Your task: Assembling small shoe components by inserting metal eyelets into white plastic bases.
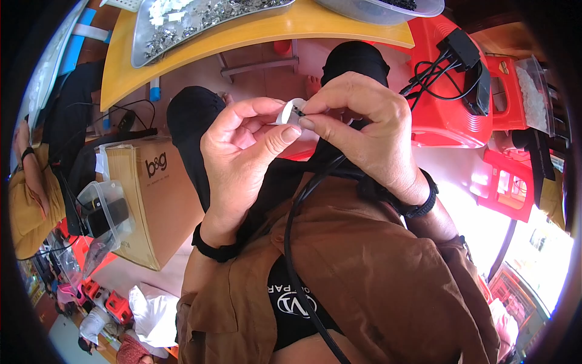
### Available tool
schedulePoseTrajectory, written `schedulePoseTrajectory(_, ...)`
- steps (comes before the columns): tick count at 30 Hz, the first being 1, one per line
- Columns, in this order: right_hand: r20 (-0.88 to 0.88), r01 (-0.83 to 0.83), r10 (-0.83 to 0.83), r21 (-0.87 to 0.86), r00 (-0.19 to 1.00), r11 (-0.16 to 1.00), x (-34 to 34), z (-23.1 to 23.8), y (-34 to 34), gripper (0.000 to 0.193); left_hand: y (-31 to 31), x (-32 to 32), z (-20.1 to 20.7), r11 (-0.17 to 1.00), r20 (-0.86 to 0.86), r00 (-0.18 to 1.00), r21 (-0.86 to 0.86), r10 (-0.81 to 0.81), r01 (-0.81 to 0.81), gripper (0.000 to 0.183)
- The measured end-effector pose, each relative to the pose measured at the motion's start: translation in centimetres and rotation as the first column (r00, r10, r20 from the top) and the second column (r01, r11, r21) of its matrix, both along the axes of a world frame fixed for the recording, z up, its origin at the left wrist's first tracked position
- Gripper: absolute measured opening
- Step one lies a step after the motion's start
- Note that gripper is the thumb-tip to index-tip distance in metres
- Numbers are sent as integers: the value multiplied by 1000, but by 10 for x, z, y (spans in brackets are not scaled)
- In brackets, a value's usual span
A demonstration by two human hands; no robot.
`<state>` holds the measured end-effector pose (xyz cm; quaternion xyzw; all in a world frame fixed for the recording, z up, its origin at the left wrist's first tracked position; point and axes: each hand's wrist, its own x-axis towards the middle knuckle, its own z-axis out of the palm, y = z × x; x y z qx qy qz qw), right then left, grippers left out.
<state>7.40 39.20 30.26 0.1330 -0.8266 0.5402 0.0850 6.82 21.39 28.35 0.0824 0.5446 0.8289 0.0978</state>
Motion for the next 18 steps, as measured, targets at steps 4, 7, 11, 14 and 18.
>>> schedulePoseTrajectory(4, -18, 12, -12, 8, 1000, 1000, 1, -1, -2, 16, 0, 1, -1, 1000, 11, 1000, -13, 16, -16, 28)
schedulePoseTrajectory(7, 80, 59, -48, -140, 996, 988, 1, -2, -4, 10, 0, 2, -3, 1000, 5, 1000, 12, 16, -16, 28)
schedulePoseTrajectory(11, 171, 82, -44, -228, 984, 970, 1, -4, -3, 11, 1, 3, -3, 1000, 8, 1000, 26, 8, -9, 28)
schedulePoseTrajectory(14, 195, 93, -47, -236, 980, 967, 1, -1, -5, 10, 1, 4, -3, 1000, 0, 1000, 15, 13, -13, 28)
schedulePoseTrajectory(18, 142, 99, -74, -174, 987, 980, 2, -1, -6, 9, 1, 4, -3, 1000, -4, 1000, -1, 19, -19, 27)
